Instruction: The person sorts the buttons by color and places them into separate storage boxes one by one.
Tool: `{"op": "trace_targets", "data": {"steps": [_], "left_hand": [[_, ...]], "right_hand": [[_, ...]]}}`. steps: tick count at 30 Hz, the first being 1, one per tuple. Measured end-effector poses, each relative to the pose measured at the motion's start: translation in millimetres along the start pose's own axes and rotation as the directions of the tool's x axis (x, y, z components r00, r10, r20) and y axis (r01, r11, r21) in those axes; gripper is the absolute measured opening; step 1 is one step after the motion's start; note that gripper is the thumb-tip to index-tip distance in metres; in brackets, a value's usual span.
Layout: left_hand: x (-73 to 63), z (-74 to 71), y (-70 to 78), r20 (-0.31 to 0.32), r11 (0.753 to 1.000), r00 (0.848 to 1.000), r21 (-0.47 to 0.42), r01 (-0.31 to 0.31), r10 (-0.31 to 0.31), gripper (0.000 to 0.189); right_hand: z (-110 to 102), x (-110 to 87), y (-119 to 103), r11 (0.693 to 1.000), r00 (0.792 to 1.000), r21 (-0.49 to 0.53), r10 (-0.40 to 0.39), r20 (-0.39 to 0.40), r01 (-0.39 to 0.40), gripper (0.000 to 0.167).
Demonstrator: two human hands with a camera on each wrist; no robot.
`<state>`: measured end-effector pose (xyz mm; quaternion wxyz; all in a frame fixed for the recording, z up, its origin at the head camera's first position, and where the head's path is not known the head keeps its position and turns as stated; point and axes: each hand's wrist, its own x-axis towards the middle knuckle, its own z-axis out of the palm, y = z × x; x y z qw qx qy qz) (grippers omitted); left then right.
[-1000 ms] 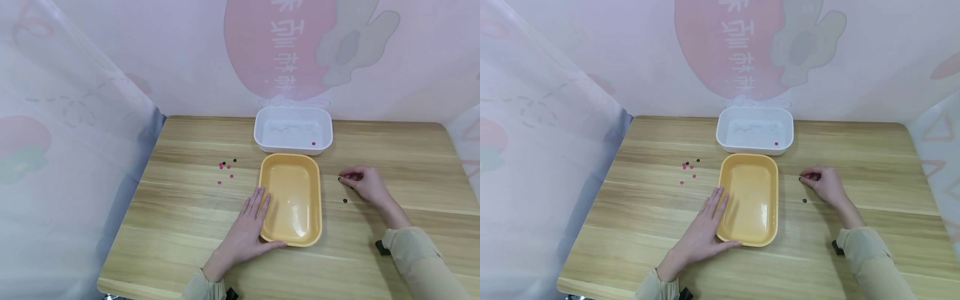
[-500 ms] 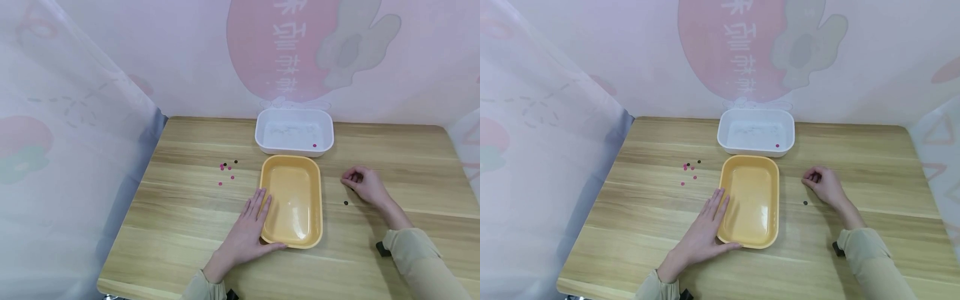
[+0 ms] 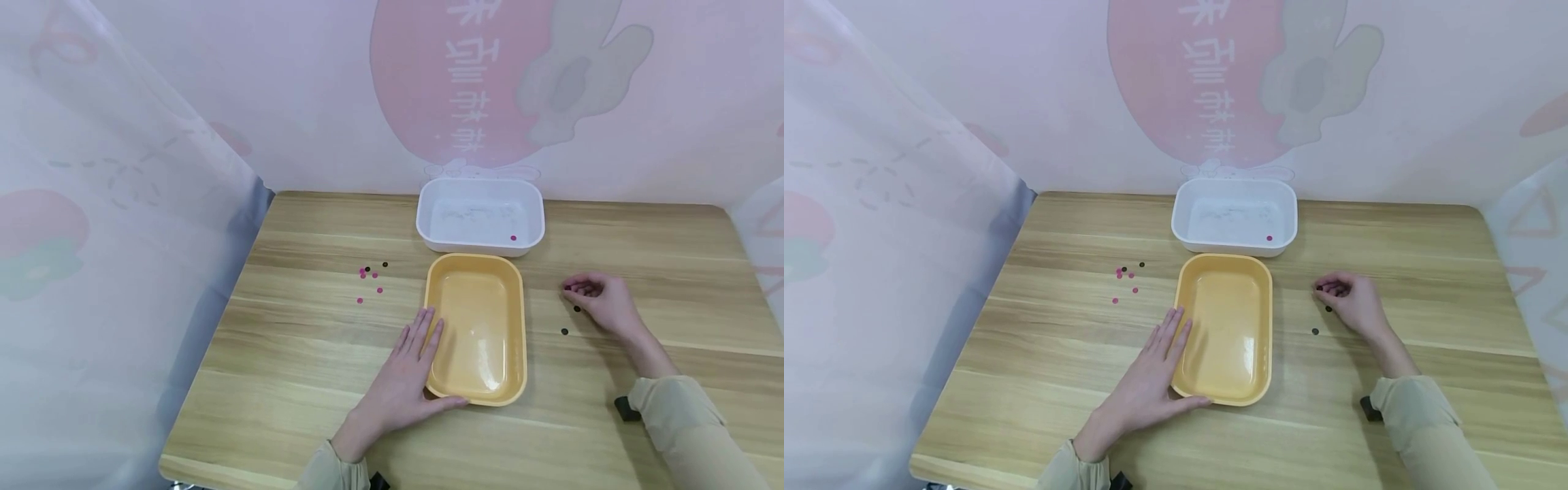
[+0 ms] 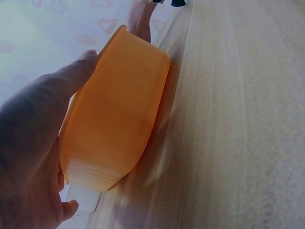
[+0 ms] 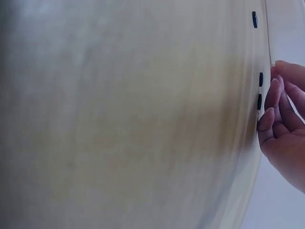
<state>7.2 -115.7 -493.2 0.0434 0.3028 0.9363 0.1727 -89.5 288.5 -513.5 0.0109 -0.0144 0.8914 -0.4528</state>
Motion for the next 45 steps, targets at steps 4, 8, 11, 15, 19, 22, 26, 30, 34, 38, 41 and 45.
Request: {"op": "trace_targets", "data": {"steps": [4,8,11,15,19,22,26,30,34,38,41,45], "left_hand": [[0.7,0.1,-0.4,0.009,1.0,1.0,-0.005,0.007,-0.007,0.131],[1.0,0.6,-1.3,0.014,1.0,1.0,-0.007,0.01,-0.01,0.131],[1.2,0.2,-1.9,0.019,1.0,1.0,-0.012,0.011,-0.011,0.131],[1.7,-0.9,-2.4,0.015,1.0,1.0,-0.009,0.01,-0.01,0.131],[2.1,-0.8,-2.6,0.004,1.0,1.0,0.005,0.005,-0.005,0.13],[2.5,-0.4,-2.7,-0.003,1.0,1.0,0.014,-0.001,0.001,0.13],[2.9,-0.2,-2.3,0.003,1.0,1.0,0.004,0.003,-0.003,0.13],[4.1,0.3,-2.2,0.008,1.0,1.0,-0.017,0.01,-0.01,0.131],[4.7,1.2,-2.2,0.002,1.0,1.0,-0.011,0.008,-0.008,0.13],[4.6,1.5,-1.9,0.0,1.0,1.0,-0.004,0.006,-0.006,0.13],[4.6,1.4,-2.0,-0.003,1.0,1.0,-0.005,0.005,-0.005,0.13],[5.2,2.1,-2.8,-0.009,1.0,1.0,-0.01,0.003,-0.003,0.13]], "right_hand": [[-2.3,-2.6,-3.4,1.0,1.0,0.015,0.022,-0.006,-0.022,0.022],[-8.1,-2.9,-9.3,0.999,0.999,0.03,0.028,-0.037,-0.027,0.024],[-15.6,-0.6,-17.4,0.999,0.997,0.049,-0.014,-0.078,0.018,0.023],[-26.5,2.1,-33.5,0.995,0.993,0.09,-0.022,-0.115,0.032,0.024],[-36.7,1.7,-49.7,0.984,0.992,0.174,0.044,-0.115,-0.023,0.022],[-43.0,0.9,-60.9,0.966,0.99,0.255,0.07,-0.122,-0.037,0.015],[-49.3,0.0,-75.6,0.947,0.988,0.322,0.052,-0.144,-0.003,0.02],[-53.9,0.5,-89.4,0.931,0.981,0.356,-0.002,-0.195,0.073,0.021],[-58.5,-1.3,-102.1,0.918,0.967,0.37,-0.051,-0.249,0.143,0.02],[-61.3,-4.9,-113.7,0.884,0.958,0.424,-0.083,-0.274,0.198,0.02],[-62.8,-6.6,-121.2,0.834,0.95,0.492,-0.116,-0.288,0.251,0.019],[-63.9,-5.1,-130.6,0.799,0.936,0.514,-0.165,-0.31,0.311,0.018]]}}
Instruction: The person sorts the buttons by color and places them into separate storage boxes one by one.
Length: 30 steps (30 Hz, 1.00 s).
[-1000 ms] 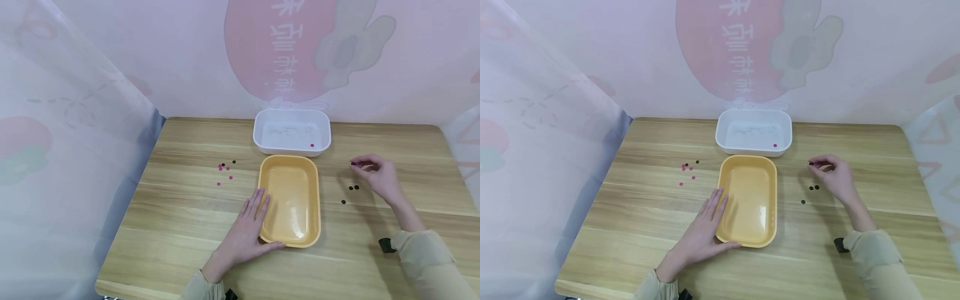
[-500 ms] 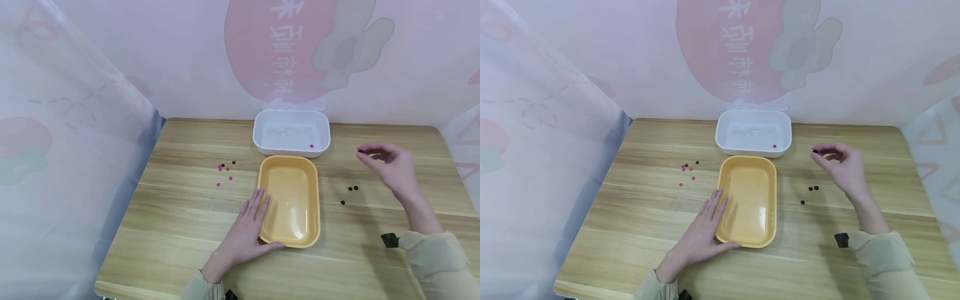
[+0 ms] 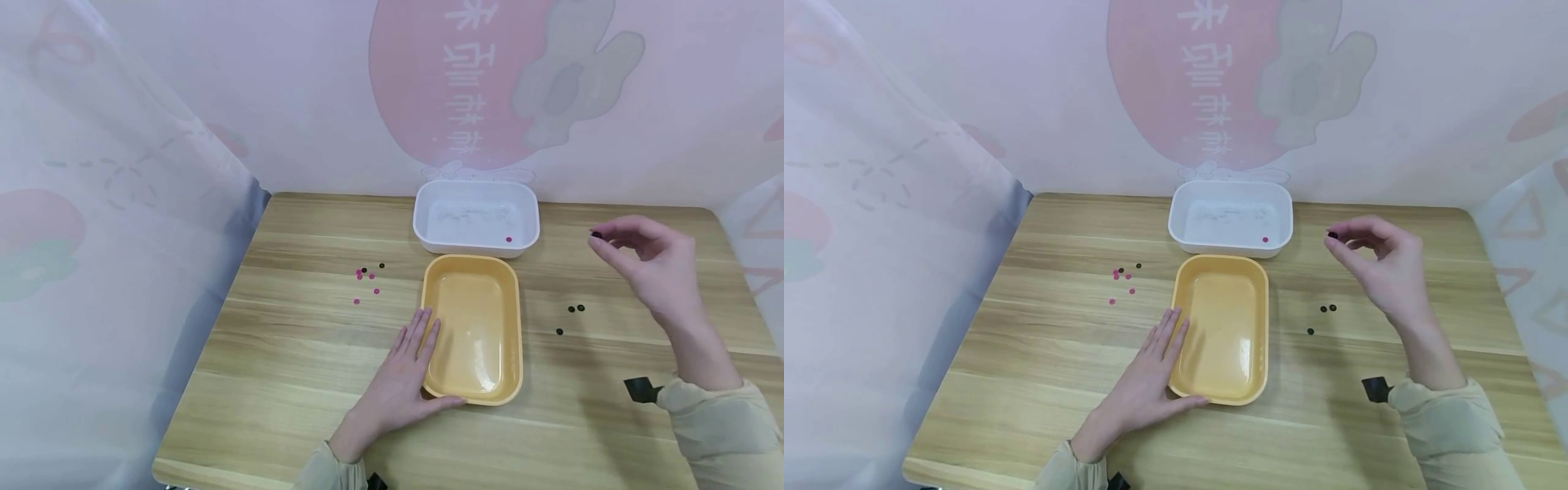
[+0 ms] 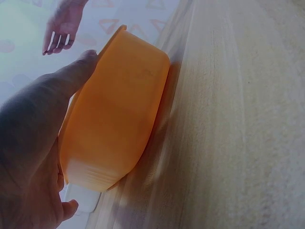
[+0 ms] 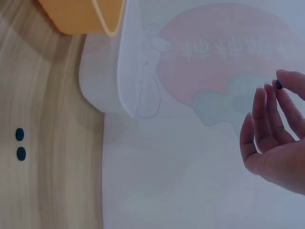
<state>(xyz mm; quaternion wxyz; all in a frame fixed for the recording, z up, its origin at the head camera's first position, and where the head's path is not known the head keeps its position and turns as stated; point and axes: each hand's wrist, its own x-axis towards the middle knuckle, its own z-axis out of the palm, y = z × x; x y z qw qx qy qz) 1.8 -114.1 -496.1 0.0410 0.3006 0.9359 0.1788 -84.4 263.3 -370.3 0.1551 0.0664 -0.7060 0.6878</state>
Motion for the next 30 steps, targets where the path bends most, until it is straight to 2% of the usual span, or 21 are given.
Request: {"op": "trace_targets", "data": {"steps": [6,10,13,18,23,30], "left_hand": [[0.3,0.4,0.4,0.004,1.0,1.0,-0.01,0.006,-0.006,0.13],[0.0,1.1,1.4,0.003,1.0,1.0,-0.008,0.007,-0.007,0.13],[0.2,1.7,1.9,0.007,1.0,1.0,-0.011,0.008,-0.008,0.13],[-0.2,0.7,2.6,0.003,1.0,1.0,-0.016,0.001,-0.001,0.13],[0.3,0.3,2.8,-0.003,1.0,1.0,-0.018,-0.009,0.008,0.13],[0.6,0.6,1.4,0.025,0.999,1.0,-0.037,0.014,-0.013,0.132]], "right_hand": [[12.3,3.5,-5.2,0.999,0.999,0.034,-0.031,0.009,0.031,0.018],[22.1,0.0,-4.7,0.995,0.998,-0.083,-0.048,0.05,0.052,0.018],[30.2,-4.4,-1.3,0.979,0.994,-0.19,-0.055,0.089,0.071,0.017],[44.5,-12.1,10.9,0.96,0.987,-0.269,-0.038,0.153,0.079,0.017],[60.7,-20.4,28.3,0.937,0.968,-0.334,-0.018,0.251,0.104,0.018],[82.4,-30.7,57.1,0.896,0.932,-0.419,0.015,0.361,0.148,0.015]]}}
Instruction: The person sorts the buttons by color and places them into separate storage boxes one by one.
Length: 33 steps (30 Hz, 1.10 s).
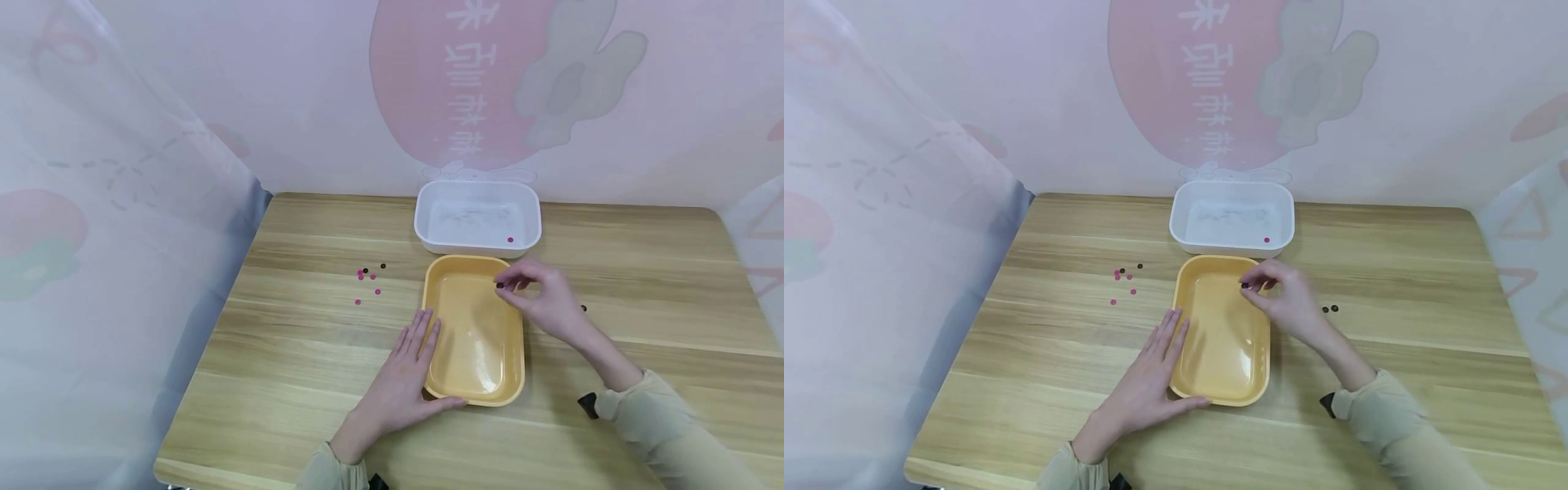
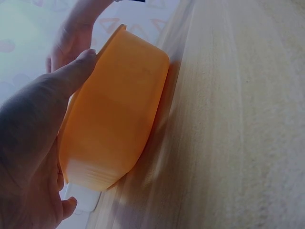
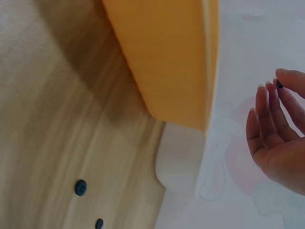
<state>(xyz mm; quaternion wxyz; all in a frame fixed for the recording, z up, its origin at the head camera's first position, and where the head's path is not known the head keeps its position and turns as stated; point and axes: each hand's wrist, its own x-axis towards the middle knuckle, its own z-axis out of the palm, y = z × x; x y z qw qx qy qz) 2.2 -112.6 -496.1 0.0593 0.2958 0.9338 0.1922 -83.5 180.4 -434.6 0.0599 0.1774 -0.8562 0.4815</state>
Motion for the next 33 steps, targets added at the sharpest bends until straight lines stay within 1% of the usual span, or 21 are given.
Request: {"op": "trace_targets", "data": {"steps": [4,6,9,11,16,19,23,28,30,31,33], "left_hand": [[-0.5,-1.4,1.2,0.007,1.0,1.0,-0.004,0.016,-0.016,0.132],[-1.0,-2.1,1.7,0.003,1.0,1.0,0.003,0.019,-0.019,0.132],[-2.0,-2.5,1.8,-0.014,1.0,1.0,0.025,0.009,-0.008,0.132],[-2.5,-2.9,1.8,-0.024,0.999,1.0,0.035,0.005,-0.004,0.132],[-2.9,-3.0,1.5,-0.03,0.999,1.0,0.038,0.001,0.0,0.132],[-3.1,-2.2,1.2,-0.037,0.999,0.999,0.047,-0.004,0.006,0.132],[-3.6,-1.5,0.8,-0.044,0.998,0.999,0.055,-0.008,0.011,0.132],[-4.0,-1.5,0.2,-0.025,0.999,1.0,0.038,0.003,-0.002,0.131],[-4.6,-1.9,0.6,-0.014,1.0,1.0,0.028,0.011,-0.011,0.131],[-5.2,-2.5,1.2,-0.012,1.0,1.0,0.02,0.015,-0.014,0.131],[-6.2,-3.1,1.9,-0.013,1.0,1.0,0.021,0.014,-0.014,0.131]], "right_hand": [[14.9,-2.2,2.9,0.996,0.997,-0.085,0.006,0.082,0.001,0.014],[21.5,-3.3,3.8,0.994,0.992,-0.107,0.007,0.126,0.006,0.013],[31.3,-4.5,7.0,0.991,0.984,-0.129,-0.003,0.179,0.026,0.012],[36.8,-5.0,9.0,0.986,0.978,-0.156,-0.021,0.207,0.054,0.012],[47.6,-4.6,13.5,0.948,0.959,-0.273,-0.091,0.269,0.167,0.011],[52.4,-4.2,14.4,0.928,0.947,-0.314,-0.102,0.305,0.201,0.012],[57.0,-4.4,14.2,0.914,0.937,-0.351,-0.079,0.34,0.204,0.012],[60.0,-5.9,14.3,0.899,0.933,-0.391,-0.048,0.358,0.196,0.011],[59.7,-6.7,14.5,0.903,0.933,-0.382,-0.051,0.356,0.195,0.011],[59.4,-6.9,14.8,0.91,0.934,-0.366,-0.058,0.352,0.194,0.01],[56.9,-8.1,14.6,0.933,0.942,-0.313,-0.068,0.329,0.177,0.009]]}}
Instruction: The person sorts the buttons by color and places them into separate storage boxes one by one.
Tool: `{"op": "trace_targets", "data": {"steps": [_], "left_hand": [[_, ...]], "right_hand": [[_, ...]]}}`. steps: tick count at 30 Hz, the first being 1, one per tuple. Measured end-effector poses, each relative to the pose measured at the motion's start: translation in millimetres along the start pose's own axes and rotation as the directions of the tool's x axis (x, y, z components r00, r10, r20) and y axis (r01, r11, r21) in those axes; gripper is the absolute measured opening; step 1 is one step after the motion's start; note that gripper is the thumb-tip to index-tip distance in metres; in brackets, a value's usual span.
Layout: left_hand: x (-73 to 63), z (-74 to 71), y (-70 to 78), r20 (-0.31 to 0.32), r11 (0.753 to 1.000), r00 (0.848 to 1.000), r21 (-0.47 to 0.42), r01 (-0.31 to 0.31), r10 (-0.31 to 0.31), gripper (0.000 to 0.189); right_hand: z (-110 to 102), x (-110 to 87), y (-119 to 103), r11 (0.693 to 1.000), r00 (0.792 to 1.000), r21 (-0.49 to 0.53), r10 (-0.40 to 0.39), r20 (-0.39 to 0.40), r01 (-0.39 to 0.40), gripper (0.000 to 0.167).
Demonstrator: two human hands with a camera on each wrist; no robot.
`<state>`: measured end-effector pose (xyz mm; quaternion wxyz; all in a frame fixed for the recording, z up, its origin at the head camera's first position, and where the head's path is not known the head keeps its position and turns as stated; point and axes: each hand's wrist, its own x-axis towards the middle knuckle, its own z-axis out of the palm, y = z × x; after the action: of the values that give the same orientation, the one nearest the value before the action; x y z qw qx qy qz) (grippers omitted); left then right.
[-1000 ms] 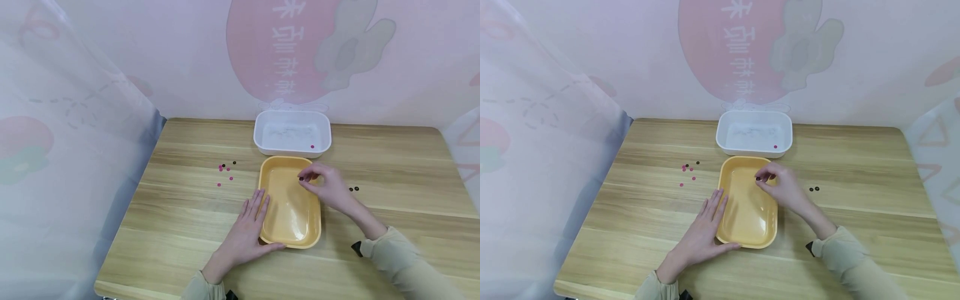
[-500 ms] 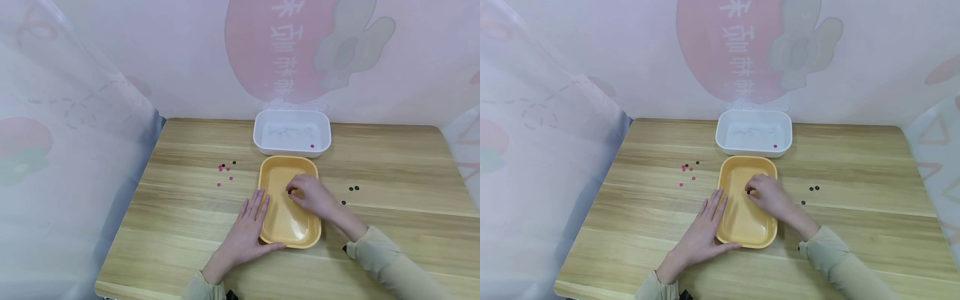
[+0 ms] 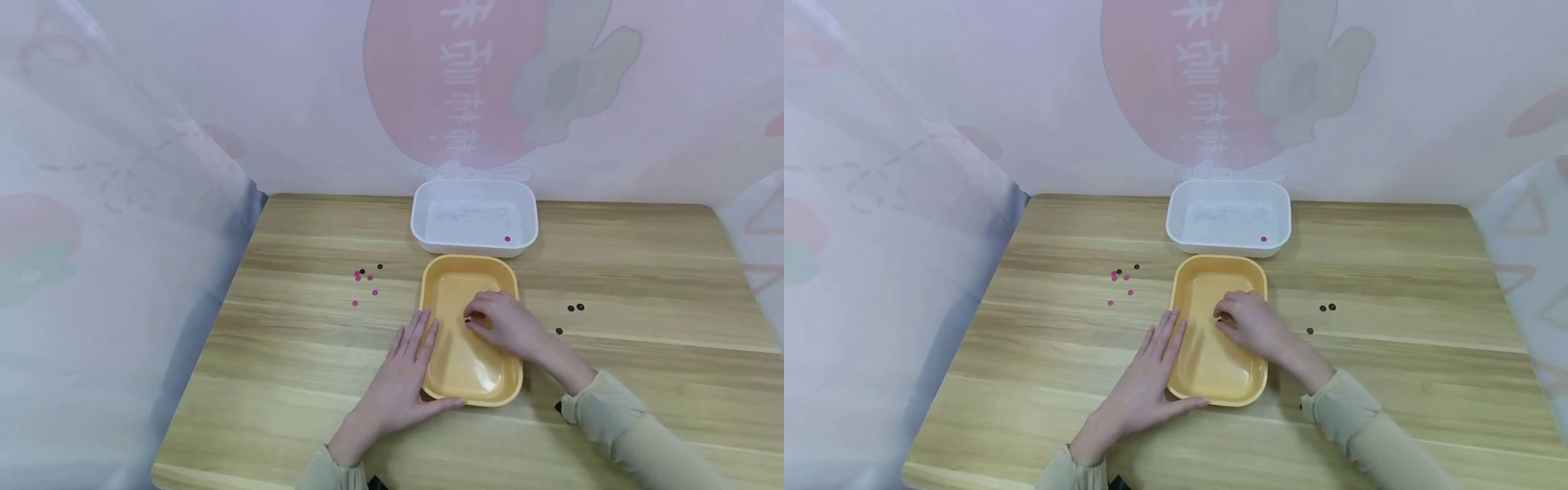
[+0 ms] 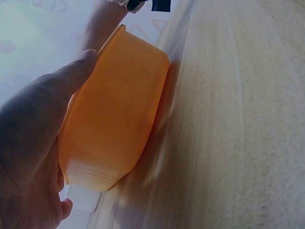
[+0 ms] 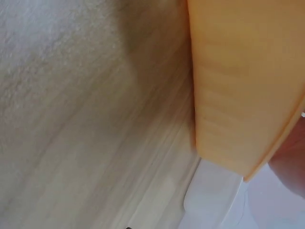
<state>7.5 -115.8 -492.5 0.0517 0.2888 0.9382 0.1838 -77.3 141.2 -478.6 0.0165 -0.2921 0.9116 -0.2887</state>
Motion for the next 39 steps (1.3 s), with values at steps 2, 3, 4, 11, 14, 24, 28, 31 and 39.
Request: {"op": "trace_targets", "data": {"steps": [2,3,4,11,14,24,28,31,39], "left_hand": [[-0.3,-0.5,0.7,0.0,1.0,1.0,0.003,-0.003,0.003,0.131],[-0.2,-0.6,0.9,-0.001,1.0,1.0,0.005,-0.004,0.004,0.131],[0.1,-0.7,1.3,-0.001,1.0,1.0,0.007,-0.005,0.005,0.131],[2.1,-0.3,0.3,-0.018,0.999,1.0,0.03,-0.016,0.017,0.135],[3.0,0.0,-0.3,-0.019,0.999,1.0,0.03,-0.02,0.021,0.136],[5.3,2.5,-0.7,-0.032,0.998,0.999,0.061,-0.029,0.031,0.137],[5.8,2.2,-0.6,-0.027,0.999,0.999,0.039,-0.027,0.028,0.137],[5.7,1.9,-0.2,-0.025,0.999,0.999,0.031,-0.026,0.027,0.136],[-0.8,1.3,-0.3,-0.003,0.999,1.0,0.04,-0.01,0.01,0.131]], "right_hand": [[-5.5,-3.5,0.3,0.997,0.999,0.078,0.006,-0.046,-0.002,0.009],[-9.1,-5.7,0.6,0.993,0.997,0.114,0.018,-0.075,-0.01,0.009],[-13.1,-8.2,1.0,0.99,0.994,0.142,0.032,-0.105,-0.017,0.01],[-42.9,-27.1,7.1,0.978,0.958,0.203,0.094,-0.27,-0.039,0.016],[-49.8,-35.9,10.3,0.978,0.948,0.204,0.102,-0.303,-0.04,0.018],[-54.1,-62.8,23.9,0.976,0.928,0.209,0.134,-0.349,-0.063,0.018],[-55.5,-71.8,28.7,0.975,0.914,0.212,0.149,-0.378,-0.071,0.021],[-56.2,-78.7,33.3,0.974,0.907,0.215,0.158,-0.391,-0.077,0.023],[-45.7,-96.3,51.0,0.964,0.916,0.229,0.209,-0.343,-0.134,0.025]]}}
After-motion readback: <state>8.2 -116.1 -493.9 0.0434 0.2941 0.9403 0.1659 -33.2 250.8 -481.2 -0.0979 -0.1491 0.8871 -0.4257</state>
